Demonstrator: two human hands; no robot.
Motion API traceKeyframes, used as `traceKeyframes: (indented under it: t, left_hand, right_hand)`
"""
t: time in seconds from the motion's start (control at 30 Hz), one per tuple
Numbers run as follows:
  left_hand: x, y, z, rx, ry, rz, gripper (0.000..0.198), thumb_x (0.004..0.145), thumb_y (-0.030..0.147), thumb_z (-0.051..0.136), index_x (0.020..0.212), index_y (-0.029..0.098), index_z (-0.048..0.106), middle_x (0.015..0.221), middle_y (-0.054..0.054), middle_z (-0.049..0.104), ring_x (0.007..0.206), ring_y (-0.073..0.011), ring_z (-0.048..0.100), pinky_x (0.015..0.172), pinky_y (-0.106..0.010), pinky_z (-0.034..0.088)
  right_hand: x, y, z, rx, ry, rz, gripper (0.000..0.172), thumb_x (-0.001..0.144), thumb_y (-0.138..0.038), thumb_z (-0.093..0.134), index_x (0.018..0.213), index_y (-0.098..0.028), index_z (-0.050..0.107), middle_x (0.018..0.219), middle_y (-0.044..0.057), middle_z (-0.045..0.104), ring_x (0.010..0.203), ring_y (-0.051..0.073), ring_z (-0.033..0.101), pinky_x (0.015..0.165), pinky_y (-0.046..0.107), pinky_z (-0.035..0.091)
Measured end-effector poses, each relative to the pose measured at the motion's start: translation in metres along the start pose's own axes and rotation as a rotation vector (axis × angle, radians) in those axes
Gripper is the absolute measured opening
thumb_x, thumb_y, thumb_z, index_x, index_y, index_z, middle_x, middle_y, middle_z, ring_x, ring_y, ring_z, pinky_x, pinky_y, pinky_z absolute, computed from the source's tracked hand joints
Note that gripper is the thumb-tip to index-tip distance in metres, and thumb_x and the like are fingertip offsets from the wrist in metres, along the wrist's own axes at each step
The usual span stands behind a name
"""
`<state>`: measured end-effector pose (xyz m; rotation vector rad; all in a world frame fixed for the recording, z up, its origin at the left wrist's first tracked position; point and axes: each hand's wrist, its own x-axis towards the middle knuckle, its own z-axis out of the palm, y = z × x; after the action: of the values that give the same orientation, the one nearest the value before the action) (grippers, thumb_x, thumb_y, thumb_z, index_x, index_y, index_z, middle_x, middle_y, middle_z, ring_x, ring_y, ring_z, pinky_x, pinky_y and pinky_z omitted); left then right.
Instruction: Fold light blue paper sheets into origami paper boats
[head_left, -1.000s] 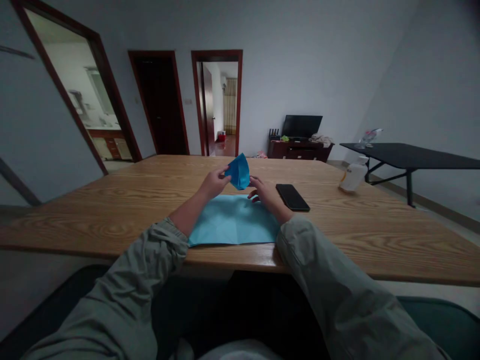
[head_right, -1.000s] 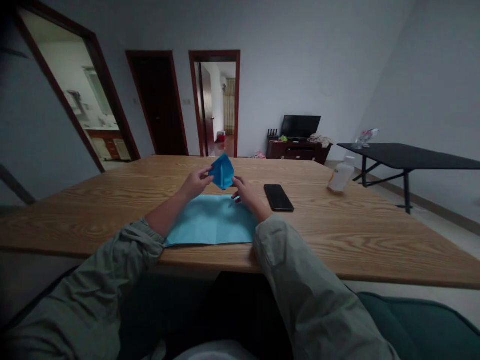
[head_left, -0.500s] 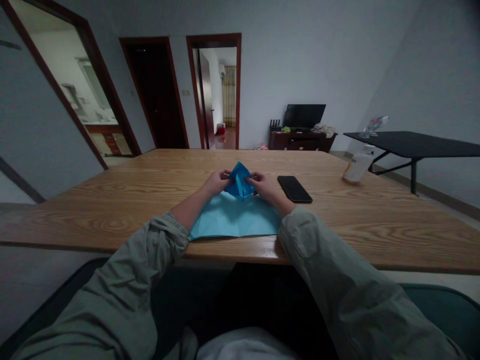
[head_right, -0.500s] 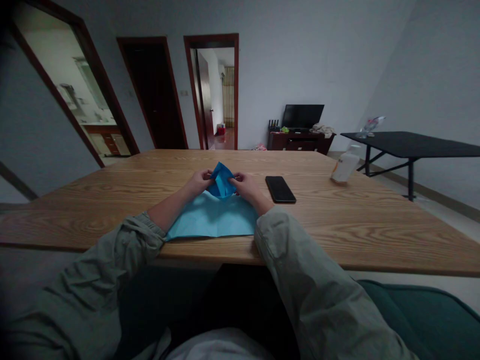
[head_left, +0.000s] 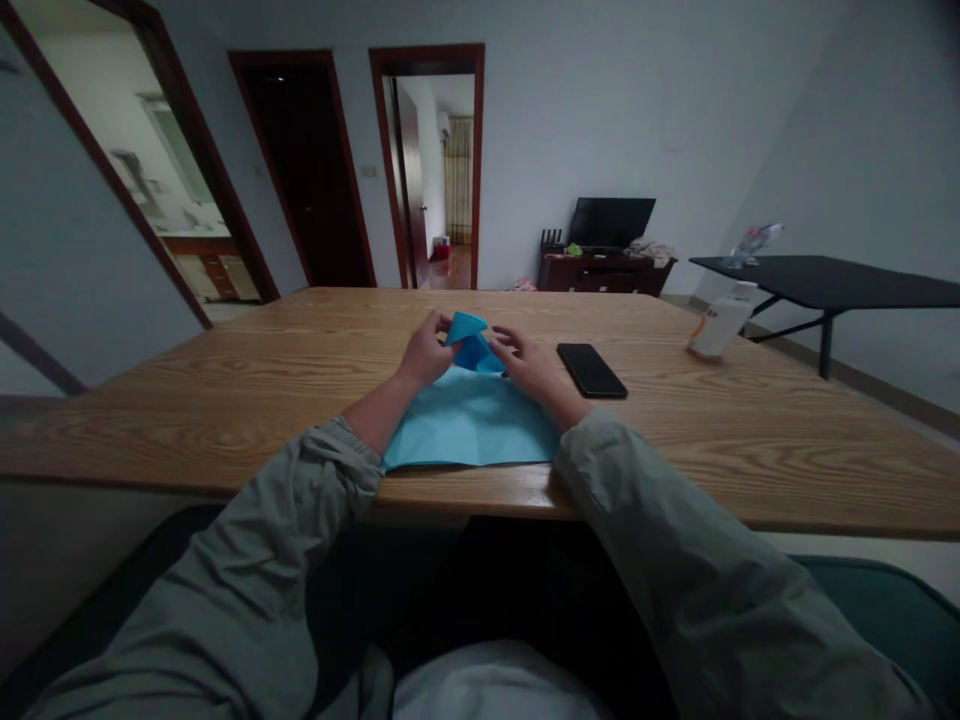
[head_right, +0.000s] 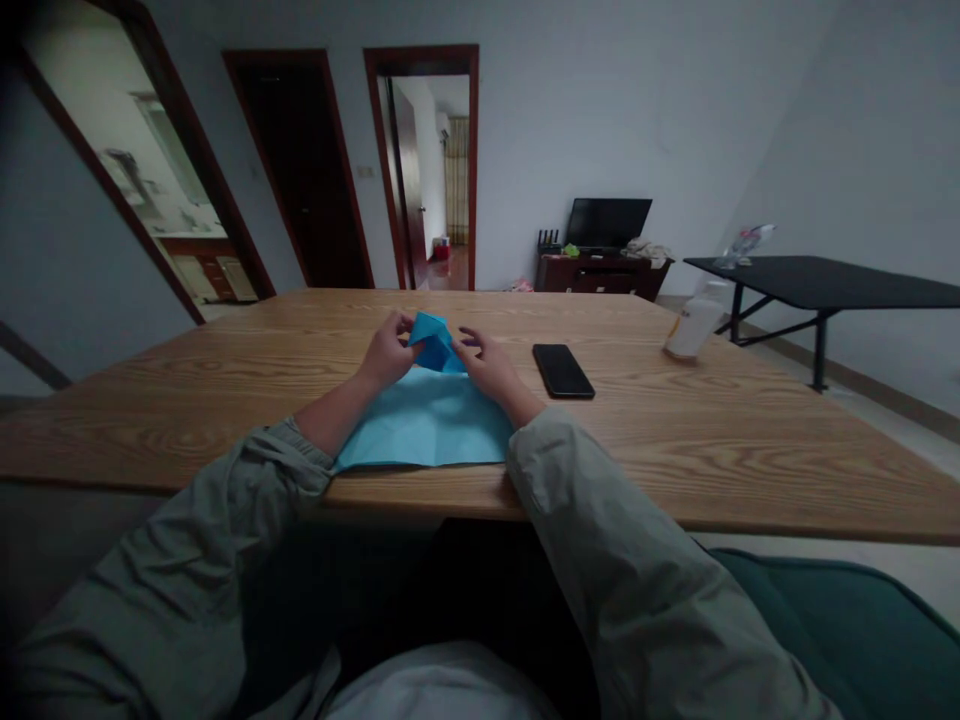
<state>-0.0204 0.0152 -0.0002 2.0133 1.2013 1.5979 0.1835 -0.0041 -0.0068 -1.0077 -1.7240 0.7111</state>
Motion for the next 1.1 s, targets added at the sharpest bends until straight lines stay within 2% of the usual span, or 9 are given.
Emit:
traceKeyframes:
  t: [0.1, 0.2, 0.27, 0.4, 0.5, 0.63, 0.7, 0.87, 1.1]
  left_hand:
    - [-0.001, 0.004, 0.001, -0.052, 0.051, -0.026, 0.036, 0.073, 0.022, 0.067, 0.106, 0.020, 0.053, 0.093, -0.003, 0.064, 0.088, -0.0177, 0.063, 0.071, -0.027, 0.051]
    - [-0.003, 0.006, 0.002, -0.105, 0.015, -0.028, 0.057, 0.074, 0.016, 0.063, 0.127, 0.023, 0.046, 0.105, -0.005, 0.064, 0.092, -0.0180, 0.063, 0.075, -0.028, 0.052]
    - [-0.004, 0.008, 0.001, -0.100, -0.023, 0.007, 0.059, 0.073, 0.013, 0.060, 0.130, 0.024, 0.047, 0.112, -0.005, 0.063, 0.098, -0.0188, 0.062, 0.081, -0.030, 0.052]
    - [-0.006, 0.012, 0.000, -0.064, -0.095, 0.075, 0.047, 0.074, 0.016, 0.060, 0.120, 0.021, 0.056, 0.117, -0.005, 0.062, 0.104, -0.0200, 0.060, 0.089, -0.032, 0.050]
    - [-0.005, 0.014, -0.001, -0.153, -0.109, 0.019, 0.038, 0.079, 0.031, 0.063, 0.114, 0.019, 0.058, 0.112, -0.006, 0.064, 0.100, -0.0195, 0.061, 0.083, -0.030, 0.051]
    - [-0.003, 0.012, -0.003, -0.323, -0.134, -0.129, 0.054, 0.076, 0.061, 0.066, 0.107, 0.017, 0.057, 0.096, -0.005, 0.066, 0.084, -0.0179, 0.064, 0.070, -0.026, 0.052]
    - [-0.002, 0.010, -0.004, -0.397, -0.180, -0.215, 0.066, 0.072, 0.068, 0.067, 0.114, 0.018, 0.053, 0.093, -0.005, 0.065, 0.074, -0.0165, 0.065, 0.063, -0.026, 0.053]
    - [-0.004, 0.011, -0.004, -0.447, -0.279, -0.366, 0.084, 0.071, 0.063, 0.072, 0.137, 0.027, 0.034, 0.090, -0.002, 0.064, 0.054, -0.0138, 0.066, 0.054, -0.027, 0.053]
    - [-0.003, 0.013, -0.003, -0.500, -0.324, -0.469, 0.075, 0.079, 0.066, 0.061, 0.140, 0.029, 0.036, 0.096, -0.006, 0.068, 0.056, -0.0166, 0.069, 0.055, -0.029, 0.055]
  right_hand:
    - [-0.006, -0.010, 0.001, -0.059, -0.041, -0.093, 0.064, 0.084, -0.054, 0.064, 0.138, -0.020, 0.053, 0.128, 0.013, 0.063, 0.097, 0.022, 0.065, 0.085, 0.037, 0.053]
    - [-0.011, -0.018, 0.003, -0.134, -0.086, -0.136, 0.072, 0.077, -0.054, 0.072, 0.139, -0.022, 0.053, 0.129, 0.010, 0.063, 0.111, 0.027, 0.061, 0.096, 0.040, 0.048]
    - [-0.012, -0.021, 0.003, -0.170, -0.098, -0.144, 0.076, 0.073, -0.053, 0.075, 0.139, -0.022, 0.054, 0.127, 0.011, 0.064, 0.113, 0.028, 0.061, 0.097, 0.041, 0.047]
    - [-0.008, -0.015, 0.003, -0.239, -0.028, -0.134, 0.063, 0.077, -0.048, 0.072, 0.131, -0.019, 0.059, 0.113, 0.011, 0.069, 0.098, 0.025, 0.065, 0.090, 0.040, 0.050]
    - [-0.003, -0.006, 0.001, -0.186, 0.064, -0.131, 0.045, 0.083, -0.048, 0.065, 0.117, -0.019, 0.065, 0.107, 0.008, 0.070, 0.092, 0.021, 0.065, 0.084, 0.035, 0.053]
    - [0.003, -0.001, -0.001, 0.006, 0.076, 0.002, 0.047, 0.081, -0.059, 0.062, 0.107, -0.019, 0.066, 0.103, 0.007, 0.069, 0.077, 0.017, 0.065, 0.061, 0.026, 0.055]
    - [0.004, -0.001, -0.003, 0.109, 0.051, 0.094, 0.049, 0.082, -0.061, 0.059, 0.106, -0.019, 0.065, 0.100, 0.007, 0.068, 0.071, 0.015, 0.065, 0.052, 0.023, 0.052]
    - [0.004, -0.001, -0.004, 0.282, 0.033, 0.204, 0.042, 0.087, -0.053, 0.052, 0.108, -0.019, 0.065, 0.110, 0.010, 0.067, 0.085, 0.019, 0.065, 0.051, 0.022, 0.053]
    - [0.003, 0.003, -0.001, 0.174, 0.000, 0.126, 0.052, 0.081, -0.066, 0.058, 0.097, -0.017, 0.068, 0.075, 0.003, 0.065, 0.061, 0.013, 0.057, 0.047, 0.021, 0.046]
